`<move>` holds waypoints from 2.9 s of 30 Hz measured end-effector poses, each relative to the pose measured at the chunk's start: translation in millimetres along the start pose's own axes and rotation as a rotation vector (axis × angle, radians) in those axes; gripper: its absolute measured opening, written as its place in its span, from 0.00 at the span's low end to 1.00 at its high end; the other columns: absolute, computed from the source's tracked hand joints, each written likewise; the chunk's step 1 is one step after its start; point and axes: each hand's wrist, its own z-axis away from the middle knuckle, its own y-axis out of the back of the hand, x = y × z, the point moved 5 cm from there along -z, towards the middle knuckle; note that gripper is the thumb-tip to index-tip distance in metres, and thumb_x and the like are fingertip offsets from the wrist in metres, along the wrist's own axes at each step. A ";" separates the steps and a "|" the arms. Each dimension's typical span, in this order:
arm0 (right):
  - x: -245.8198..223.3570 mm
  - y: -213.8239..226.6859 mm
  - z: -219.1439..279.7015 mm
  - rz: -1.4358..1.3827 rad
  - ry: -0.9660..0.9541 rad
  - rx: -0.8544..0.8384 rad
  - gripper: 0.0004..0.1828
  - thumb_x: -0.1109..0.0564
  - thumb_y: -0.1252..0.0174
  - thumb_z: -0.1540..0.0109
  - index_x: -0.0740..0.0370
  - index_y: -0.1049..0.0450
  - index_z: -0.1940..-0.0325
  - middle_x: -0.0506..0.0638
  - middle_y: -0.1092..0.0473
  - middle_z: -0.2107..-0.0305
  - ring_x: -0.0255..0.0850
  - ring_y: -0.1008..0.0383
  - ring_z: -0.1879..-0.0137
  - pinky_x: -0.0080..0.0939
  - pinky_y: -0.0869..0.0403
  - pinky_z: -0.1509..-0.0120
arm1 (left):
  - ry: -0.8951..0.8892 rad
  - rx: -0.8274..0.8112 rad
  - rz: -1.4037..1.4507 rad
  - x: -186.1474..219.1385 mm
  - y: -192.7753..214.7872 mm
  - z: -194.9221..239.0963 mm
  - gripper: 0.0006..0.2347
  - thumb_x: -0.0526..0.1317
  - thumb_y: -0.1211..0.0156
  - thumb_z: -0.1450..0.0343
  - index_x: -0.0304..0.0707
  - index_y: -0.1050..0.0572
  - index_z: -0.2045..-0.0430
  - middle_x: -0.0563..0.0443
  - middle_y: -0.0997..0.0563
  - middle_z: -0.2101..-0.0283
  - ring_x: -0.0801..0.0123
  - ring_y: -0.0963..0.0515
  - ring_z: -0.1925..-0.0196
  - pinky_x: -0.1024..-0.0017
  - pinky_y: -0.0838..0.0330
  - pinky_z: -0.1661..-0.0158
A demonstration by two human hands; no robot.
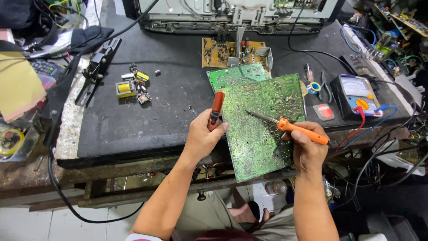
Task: The person uses a soldering iron and a hot air gun to work on a green circuit board placed on a cluttered workbench. They also use a small metal tool to scrape or clean specific areas on the board's surface.
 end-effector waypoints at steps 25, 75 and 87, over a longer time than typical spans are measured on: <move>-7.0 -0.3 -36.7 0.053 -0.113 -0.201 0.19 0.66 0.31 0.49 0.80 0.26 0.57 0.71 0.28 0.74 0.56 0.21 0.75 0.47 0.20 0.69 | 0.045 0.019 0.041 -7.0 -4.9 7.8 0.07 0.32 0.29 0.34 0.31 0.21 0.66 0.48 0.25 0.81 0.69 0.18 0.82 0.77 0.25 0.80; -21.4 10.5 -31.2 -0.134 -0.023 -0.124 0.21 0.65 0.30 0.47 0.78 0.26 0.54 0.72 0.28 0.72 0.57 0.20 0.75 0.50 0.17 0.70 | -0.659 -0.099 0.072 136.5 -95.4 -33.5 0.05 0.38 0.40 0.23 0.40 0.24 0.56 0.49 0.19 0.62 0.74 0.26 0.71 0.75 0.32 0.70; -24.2 2.7 -9.4 -0.056 -0.053 -0.129 0.18 0.63 0.35 0.43 0.78 0.27 0.53 0.72 0.27 0.73 0.55 0.19 0.74 0.50 0.17 0.66 | -0.257 0.025 0.344 109.1 5.5 33.0 0.30 0.61 0.63 0.21 0.37 0.28 0.84 0.51 0.34 0.88 0.77 0.37 0.90 0.80 0.42 0.85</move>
